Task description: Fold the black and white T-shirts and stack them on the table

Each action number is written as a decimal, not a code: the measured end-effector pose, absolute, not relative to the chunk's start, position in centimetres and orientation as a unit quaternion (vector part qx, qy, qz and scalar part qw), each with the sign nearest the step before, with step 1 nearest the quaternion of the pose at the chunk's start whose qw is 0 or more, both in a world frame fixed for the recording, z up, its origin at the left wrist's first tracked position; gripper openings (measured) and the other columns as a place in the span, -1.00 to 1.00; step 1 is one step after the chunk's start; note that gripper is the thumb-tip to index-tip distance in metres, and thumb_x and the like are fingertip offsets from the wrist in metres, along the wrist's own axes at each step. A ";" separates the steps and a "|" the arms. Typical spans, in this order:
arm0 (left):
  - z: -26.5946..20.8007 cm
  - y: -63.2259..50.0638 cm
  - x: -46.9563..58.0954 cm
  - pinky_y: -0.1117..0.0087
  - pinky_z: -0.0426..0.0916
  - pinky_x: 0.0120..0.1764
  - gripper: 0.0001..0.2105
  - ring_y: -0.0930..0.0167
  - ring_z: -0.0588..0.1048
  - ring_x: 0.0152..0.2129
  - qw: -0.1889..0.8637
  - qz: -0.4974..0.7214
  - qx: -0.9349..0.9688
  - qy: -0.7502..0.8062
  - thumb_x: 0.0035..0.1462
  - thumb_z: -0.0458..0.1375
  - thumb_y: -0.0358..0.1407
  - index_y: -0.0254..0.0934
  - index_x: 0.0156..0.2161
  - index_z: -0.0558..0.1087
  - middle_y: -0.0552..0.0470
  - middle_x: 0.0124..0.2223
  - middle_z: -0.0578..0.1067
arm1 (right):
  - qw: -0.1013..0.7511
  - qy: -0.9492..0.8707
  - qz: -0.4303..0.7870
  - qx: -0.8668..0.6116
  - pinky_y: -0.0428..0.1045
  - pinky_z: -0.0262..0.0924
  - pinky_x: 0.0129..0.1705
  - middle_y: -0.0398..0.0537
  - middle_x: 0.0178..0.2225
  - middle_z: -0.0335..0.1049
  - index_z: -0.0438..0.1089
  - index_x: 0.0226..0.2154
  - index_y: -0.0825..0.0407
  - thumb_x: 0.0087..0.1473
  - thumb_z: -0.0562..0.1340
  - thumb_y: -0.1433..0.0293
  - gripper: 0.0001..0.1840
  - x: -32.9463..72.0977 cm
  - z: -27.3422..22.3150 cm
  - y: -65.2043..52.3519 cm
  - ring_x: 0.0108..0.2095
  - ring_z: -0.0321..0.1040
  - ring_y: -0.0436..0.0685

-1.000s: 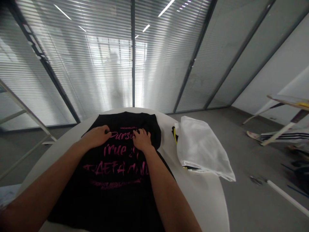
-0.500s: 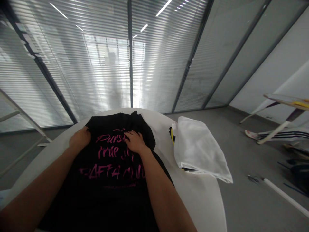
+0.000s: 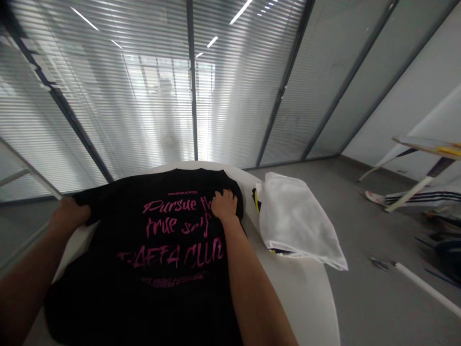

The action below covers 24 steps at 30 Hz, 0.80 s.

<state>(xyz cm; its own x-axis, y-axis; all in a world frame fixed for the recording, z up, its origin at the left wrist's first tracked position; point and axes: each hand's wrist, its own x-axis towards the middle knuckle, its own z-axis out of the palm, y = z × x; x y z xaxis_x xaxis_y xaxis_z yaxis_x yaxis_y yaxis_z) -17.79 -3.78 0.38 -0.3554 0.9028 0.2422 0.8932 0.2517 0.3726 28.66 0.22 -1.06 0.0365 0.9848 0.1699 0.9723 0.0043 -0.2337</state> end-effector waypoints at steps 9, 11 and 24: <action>1.2 -3.1 -5.2 0.10 0.28 0.04 -0.63 0.16 0.38 -0.02 -0.076 0.208 0.738 0.638 0.17 -0.02 -0.21 -0.25 0.00 0.47 -0.14 -0.04 0.46 | 0.198 -0.581 -0.063 -0.787 0.24 0.01 0.09 0.24 0.28 -0.05 0.31 0.12 0.10 0.11 0.05 0.42 -0.49 29.8 -0.4 0.4 0.19 0.00 0.43; -0.2 -3.3 -2.4 0.13 0.26 0.07 -0.63 0.22 0.36 0.02 -0.053 0.197 0.797 0.569 0.21 -0.03 -0.20 -0.16 0.07 0.44 -0.08 0.02 0.44 | 0.208 -0.556 -0.061 -0.802 0.22 0.05 0.06 0.29 0.22 0.05 0.36 0.06 0.16 0.11 0.03 0.46 -0.52 30.4 0.0 0.4 0.13 0.09 0.43; -3.2 -3.7 -1.2 0.04 0.23 0.09 -0.58 0.17 0.30 0.09 0.006 0.162 0.811 0.562 0.28 -0.11 -0.11 -0.10 0.13 0.40 -0.06 0.16 0.36 | 0.458 -0.419 -0.059 -0.782 0.06 0.16 0.01 0.30 -0.05 0.39 0.37 0.03 0.25 0.16 -0.07 0.51 -0.52 35.0 4.7 0.4 -0.06 0.34 0.24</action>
<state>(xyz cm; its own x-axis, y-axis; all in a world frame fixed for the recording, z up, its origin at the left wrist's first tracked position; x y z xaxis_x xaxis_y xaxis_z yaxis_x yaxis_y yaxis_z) -1.22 -3.70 -3.22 0.3161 0.9137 0.2555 0.9096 -0.3684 0.1920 34.97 0.40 4.71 0.6417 0.6014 0.4759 0.7095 -0.2299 -0.6662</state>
